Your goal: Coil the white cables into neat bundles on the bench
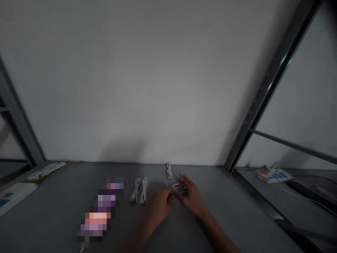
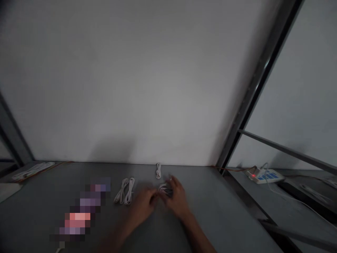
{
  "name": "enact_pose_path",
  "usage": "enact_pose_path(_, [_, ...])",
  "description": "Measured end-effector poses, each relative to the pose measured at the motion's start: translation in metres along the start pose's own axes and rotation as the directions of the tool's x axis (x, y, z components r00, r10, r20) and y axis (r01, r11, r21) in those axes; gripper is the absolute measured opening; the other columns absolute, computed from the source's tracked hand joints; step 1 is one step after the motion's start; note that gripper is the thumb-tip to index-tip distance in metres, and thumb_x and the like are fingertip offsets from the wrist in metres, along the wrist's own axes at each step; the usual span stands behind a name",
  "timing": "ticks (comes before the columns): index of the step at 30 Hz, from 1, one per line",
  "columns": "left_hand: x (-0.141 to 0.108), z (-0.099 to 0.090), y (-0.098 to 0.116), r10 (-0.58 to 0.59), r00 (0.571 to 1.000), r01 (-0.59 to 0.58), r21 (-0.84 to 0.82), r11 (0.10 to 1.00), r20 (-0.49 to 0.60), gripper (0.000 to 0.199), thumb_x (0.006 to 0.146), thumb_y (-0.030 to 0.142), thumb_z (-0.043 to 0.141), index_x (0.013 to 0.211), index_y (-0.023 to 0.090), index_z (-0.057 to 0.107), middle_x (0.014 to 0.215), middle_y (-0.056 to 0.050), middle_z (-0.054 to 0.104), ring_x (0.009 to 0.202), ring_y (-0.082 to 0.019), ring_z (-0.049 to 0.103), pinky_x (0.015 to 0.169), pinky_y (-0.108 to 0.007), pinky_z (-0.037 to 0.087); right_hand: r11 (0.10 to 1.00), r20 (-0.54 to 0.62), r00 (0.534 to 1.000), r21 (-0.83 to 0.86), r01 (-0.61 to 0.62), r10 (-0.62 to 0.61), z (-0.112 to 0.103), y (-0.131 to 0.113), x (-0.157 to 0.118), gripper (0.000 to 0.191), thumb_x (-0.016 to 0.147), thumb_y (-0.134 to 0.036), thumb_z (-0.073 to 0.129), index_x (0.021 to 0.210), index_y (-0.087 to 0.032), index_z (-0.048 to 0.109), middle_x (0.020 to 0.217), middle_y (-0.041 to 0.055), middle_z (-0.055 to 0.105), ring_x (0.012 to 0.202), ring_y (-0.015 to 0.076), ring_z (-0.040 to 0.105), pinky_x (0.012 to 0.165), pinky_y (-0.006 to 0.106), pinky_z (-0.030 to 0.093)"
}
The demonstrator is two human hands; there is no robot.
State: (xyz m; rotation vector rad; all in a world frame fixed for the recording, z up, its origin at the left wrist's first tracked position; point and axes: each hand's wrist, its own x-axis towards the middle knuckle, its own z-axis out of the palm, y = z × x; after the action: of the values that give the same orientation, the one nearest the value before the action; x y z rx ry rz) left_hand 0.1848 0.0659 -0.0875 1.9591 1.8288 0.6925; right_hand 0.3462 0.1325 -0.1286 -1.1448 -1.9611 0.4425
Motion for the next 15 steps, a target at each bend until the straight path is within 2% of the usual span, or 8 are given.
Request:
enact_pose_path(2, [0.001,0.000,-0.001,0.001,1.000,-0.001,0.014,1.000,0.010,0.024,0.083,0.012,0.047,0.093,0.019,0.067,0.092,-0.006,0.070,0.089,-0.020,0.063,0.073,-0.027,0.039,0.996,0.201,0.977,-0.039,0.079,-0.069,0.000,-0.004,-0.004,0.060,0.069,-0.035,0.069,0.126,-0.018,0.058,0.142,0.0164,0.046,0.131,0.0338,0.042,0.109,0.050,0.030])
enact_pose_path(5, [0.001,0.000,-0.002,-0.009,1.000,0.009,0.023,1.000,0.012,0.021,0.083,0.012,0.047,0.091,0.019,0.066,0.093,-0.007,0.069,0.089,-0.020,0.062,0.074,-0.027,0.039,0.997,0.343,0.937,-0.001,0.071,-0.066,-0.008,-0.003,-0.007,0.080,0.058,-0.020,0.072,0.134,-0.015,0.050,0.147,0.0184,0.037,0.135,0.0345,0.035,0.110,0.049,0.030])
enact_pose_path(7, [0.002,0.002,-0.004,-0.012,1.000,0.012,0.018,1.000,0.010,0.020,0.083,0.013,0.048,0.091,0.019,0.066,0.092,-0.007,0.068,0.088,-0.019,0.062,0.074,-0.026,0.039,0.997,0.346,0.936,0.063,0.047,-0.066,-0.015,-0.001,-0.005,0.077,0.056,-0.014,0.068,0.132,-0.014,0.051,0.142,0.0190,0.041,0.130,0.0327,0.041,0.106,0.046,0.036])
enact_pose_path(10, [0.002,0.005,-0.007,-0.016,1.000,0.016,0.007,1.000,0.009,0.019,0.082,0.013,0.049,0.090,0.019,0.065,0.088,-0.006,0.068,0.086,-0.018,0.062,0.073,-0.025,0.039,0.993,0.299,0.951,0.104,0.047,-0.077,-0.021,0.000,-0.001,0.056,0.064,-0.011,0.060,0.120,-0.014,0.059,0.120,0.0150,0.056,0.107,0.0258,0.058,0.095,0.039,0.046])
enact_pose_path(12, [0.002,0.007,-0.008,-0.014,1.000,0.014,0.003,1.000,-0.004,0.019,0.082,0.014,0.048,0.090,0.019,0.065,0.088,-0.006,0.068,0.086,-0.018,0.061,0.074,-0.026,0.039,0.998,0.274,0.960,0.036,0.055,-0.063,-0.021,-0.002,0.001,0.040,0.069,-0.009,0.056,0.108,-0.015,0.064,0.106,0.0121,0.060,0.096,0.0230,0.060,0.090,0.035,0.047])
enact_pose_path(15, [0.002,0.007,-0.008,-0.017,0.999,0.017,0.005,1.000,-0.030,0.019,0.082,0.015,0.048,0.087,0.018,0.065,0.087,-0.006,0.067,0.085,-0.019,0.061,0.074,-0.027,0.040,0.986,0.228,0.974,-0.160,0.041,-0.004,-0.018,-0.006,0.001,0.025,0.073,-0.008,0.052,0.092,-0.015,0.066,0.098,0.0127,0.061,0.093,0.0241,0.059,0.086,0.034,0.046])
